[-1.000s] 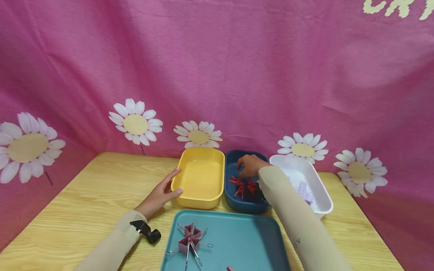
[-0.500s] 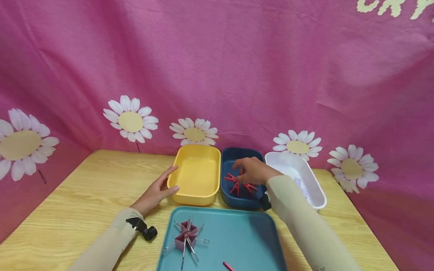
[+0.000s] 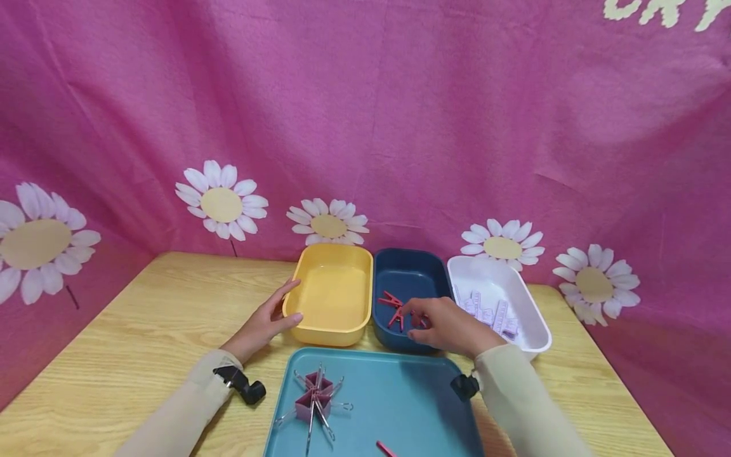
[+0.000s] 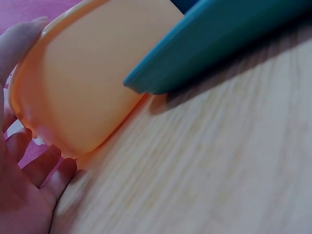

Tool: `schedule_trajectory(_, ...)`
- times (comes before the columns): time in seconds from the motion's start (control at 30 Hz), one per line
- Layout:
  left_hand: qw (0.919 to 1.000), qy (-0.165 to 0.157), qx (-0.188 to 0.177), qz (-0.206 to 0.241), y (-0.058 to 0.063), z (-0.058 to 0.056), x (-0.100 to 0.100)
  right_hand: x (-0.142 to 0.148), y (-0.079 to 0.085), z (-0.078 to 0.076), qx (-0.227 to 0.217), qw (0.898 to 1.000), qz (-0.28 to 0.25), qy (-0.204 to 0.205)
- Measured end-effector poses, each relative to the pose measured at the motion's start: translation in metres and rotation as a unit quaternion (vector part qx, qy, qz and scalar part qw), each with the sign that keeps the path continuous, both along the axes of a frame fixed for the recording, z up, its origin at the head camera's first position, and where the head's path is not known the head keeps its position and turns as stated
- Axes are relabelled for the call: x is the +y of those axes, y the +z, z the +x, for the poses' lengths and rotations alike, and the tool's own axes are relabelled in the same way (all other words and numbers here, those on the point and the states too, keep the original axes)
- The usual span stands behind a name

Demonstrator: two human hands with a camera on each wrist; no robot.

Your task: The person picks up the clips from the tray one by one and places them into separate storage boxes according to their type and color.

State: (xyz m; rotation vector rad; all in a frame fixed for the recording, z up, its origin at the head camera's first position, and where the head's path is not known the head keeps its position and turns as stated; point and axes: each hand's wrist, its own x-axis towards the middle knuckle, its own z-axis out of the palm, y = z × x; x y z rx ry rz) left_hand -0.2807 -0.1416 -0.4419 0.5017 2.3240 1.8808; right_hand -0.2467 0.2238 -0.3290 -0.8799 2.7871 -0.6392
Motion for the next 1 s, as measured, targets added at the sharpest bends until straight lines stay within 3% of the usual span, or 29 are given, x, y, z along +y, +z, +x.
schedule_trajectory(0.17, 1.0000, 0.000, 0.002, 0.002, -0.006, -0.003, 0.000, 0.001, -0.002, 0.017, -0.001, 1.000, -0.016, 0.007)
schedule_trajectory(0.6, 1.0000, 0.004, -0.003, 0.003, -0.002, -0.001, 0.003, -0.009, -0.012, 0.057, -0.020, 0.999, -0.024, 0.027)
schedule_trajectory(0.9, 1.0000, 0.007, 0.003, 0.004, -0.004, -0.002, 0.000, -0.016, -0.020, 0.071, -0.052, 0.997, -0.025, 0.050)
schedule_trajectory(1.0, 1.0000, 0.004, 0.000, 0.001, -0.004, -0.002, 0.001, -0.018, -0.022, 0.074, -0.081, 0.995, -0.020, 0.050)
